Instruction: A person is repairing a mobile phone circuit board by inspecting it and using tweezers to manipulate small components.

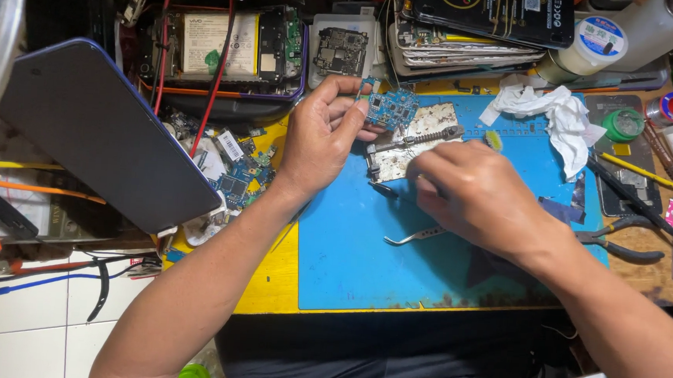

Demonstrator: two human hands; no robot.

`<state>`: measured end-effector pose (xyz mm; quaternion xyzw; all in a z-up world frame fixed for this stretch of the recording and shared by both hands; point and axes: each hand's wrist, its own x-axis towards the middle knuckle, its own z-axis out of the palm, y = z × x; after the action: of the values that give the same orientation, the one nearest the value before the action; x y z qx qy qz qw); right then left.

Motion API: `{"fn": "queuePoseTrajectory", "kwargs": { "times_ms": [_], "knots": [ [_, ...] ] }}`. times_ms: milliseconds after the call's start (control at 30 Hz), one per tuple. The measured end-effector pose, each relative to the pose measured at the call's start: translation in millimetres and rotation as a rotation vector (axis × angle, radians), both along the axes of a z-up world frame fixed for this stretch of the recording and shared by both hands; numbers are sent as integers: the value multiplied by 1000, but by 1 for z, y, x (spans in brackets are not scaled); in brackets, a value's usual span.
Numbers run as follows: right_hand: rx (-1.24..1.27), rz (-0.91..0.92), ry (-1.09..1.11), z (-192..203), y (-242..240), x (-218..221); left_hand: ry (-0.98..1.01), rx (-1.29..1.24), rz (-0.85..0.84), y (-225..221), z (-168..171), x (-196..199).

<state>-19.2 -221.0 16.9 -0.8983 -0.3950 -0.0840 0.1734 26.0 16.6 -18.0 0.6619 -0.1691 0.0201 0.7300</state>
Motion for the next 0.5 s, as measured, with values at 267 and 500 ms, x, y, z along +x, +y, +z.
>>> {"fn": "queuePoseTrajectory", "kwargs": {
  "times_ms": [267,500],
  "knots": [
    [360,326,1153,6,38,-138,19,77,84,-5,9,-3],
    [411,137,1618,-322,35,-209,0,10,25,-1,8,-4]
  ]
}}
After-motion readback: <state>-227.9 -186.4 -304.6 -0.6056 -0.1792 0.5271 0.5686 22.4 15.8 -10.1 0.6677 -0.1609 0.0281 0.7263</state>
